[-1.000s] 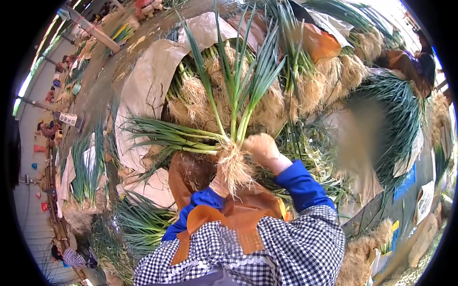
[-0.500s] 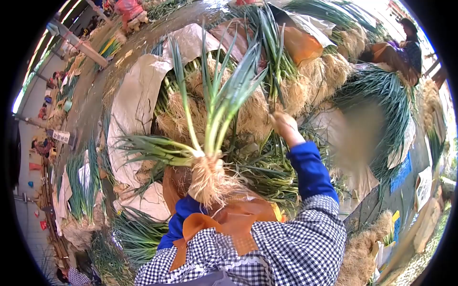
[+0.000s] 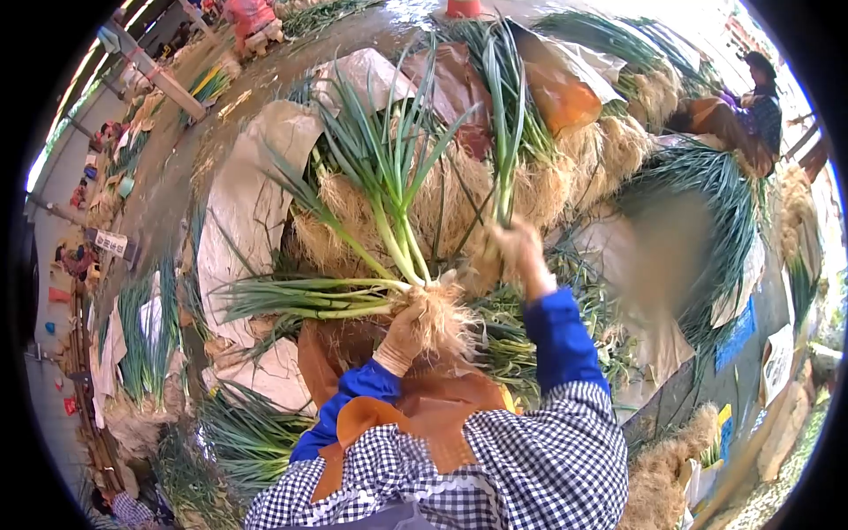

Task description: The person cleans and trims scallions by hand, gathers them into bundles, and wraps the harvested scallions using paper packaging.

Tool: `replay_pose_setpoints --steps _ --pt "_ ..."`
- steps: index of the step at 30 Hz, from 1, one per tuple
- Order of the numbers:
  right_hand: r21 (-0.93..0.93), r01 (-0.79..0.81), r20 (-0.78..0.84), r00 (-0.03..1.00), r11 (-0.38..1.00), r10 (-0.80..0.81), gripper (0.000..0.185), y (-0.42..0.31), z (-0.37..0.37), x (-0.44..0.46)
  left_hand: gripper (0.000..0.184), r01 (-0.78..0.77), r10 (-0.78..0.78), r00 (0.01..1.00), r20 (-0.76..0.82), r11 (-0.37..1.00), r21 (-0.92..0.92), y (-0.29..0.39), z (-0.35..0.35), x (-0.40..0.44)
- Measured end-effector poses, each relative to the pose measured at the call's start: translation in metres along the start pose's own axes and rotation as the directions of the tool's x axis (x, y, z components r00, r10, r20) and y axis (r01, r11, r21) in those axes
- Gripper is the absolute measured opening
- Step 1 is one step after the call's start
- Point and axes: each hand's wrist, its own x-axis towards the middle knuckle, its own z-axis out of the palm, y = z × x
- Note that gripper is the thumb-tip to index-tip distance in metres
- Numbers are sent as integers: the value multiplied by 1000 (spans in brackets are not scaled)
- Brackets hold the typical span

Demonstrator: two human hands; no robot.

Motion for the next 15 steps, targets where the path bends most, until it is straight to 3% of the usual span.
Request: replay_pose_setpoints --steps 1,2,3,4,5,6,7,8,10,12,13,14,15 --pt "-39 -46 2 999 998 47 32 9 16 -26 39 53 -54 998 -31 998 -30 -5 -20 3" --pt "232 13 63 998 973 -28 27 6 25 -58 38 105 -109 992 -63 993 -62 -10 -38 4" --pt "212 141 36 988 967 -152 21 40 47 -59 34 115 -116 989 -95 993 -14 -16 -32 2" --pt "362 155 -29 987 919 -155 16 40 60 -68 35 97 -67 981 -185 983 159 -29 -54 5" --pt "82 289 -109 954 954 -280 14 41 59 -70 32 108 -82 970 -231 989 101 -37 -55 6" --pt "-211 380 -148 898 900 -414 13 41 59 -71 29 116 -99 956 -276 992 45 -43 -56 6" --pt "-379 543 -174 754 750 -633 17 42 59 -69 25 76 -45 938 -345 994 77 -46 -57 5" --pt "-376 539 -181 755 754 -631 17 41 55 -78 25 92 -105 939 -328 994 -55 -45 -63 6" --pt "-573 616 163 732 541 -661 11 41 36 -99 18 0 -71 922 -380 983 -184 -40 -65 9" --pt "-340 366 -5 921 867 -391 18 77 4 -105 18 -13 -51 944 -326 981 -191 -27 -58 4" --pt "-673 213 111 976 708 -188 25 120 -21 -87 18 -23 -34 961 -274 979 -203 -23 -56 3" --pt "-910 104 134 990 402 46 34 151 -39 -68 18 -20 -37 963 -267 978 -206 -24 -61 5" --pt "-919 140 192 976 369 107 41 149 -44 -67 18 -47 -11 957 -291 981 -190 -28 -67 5"
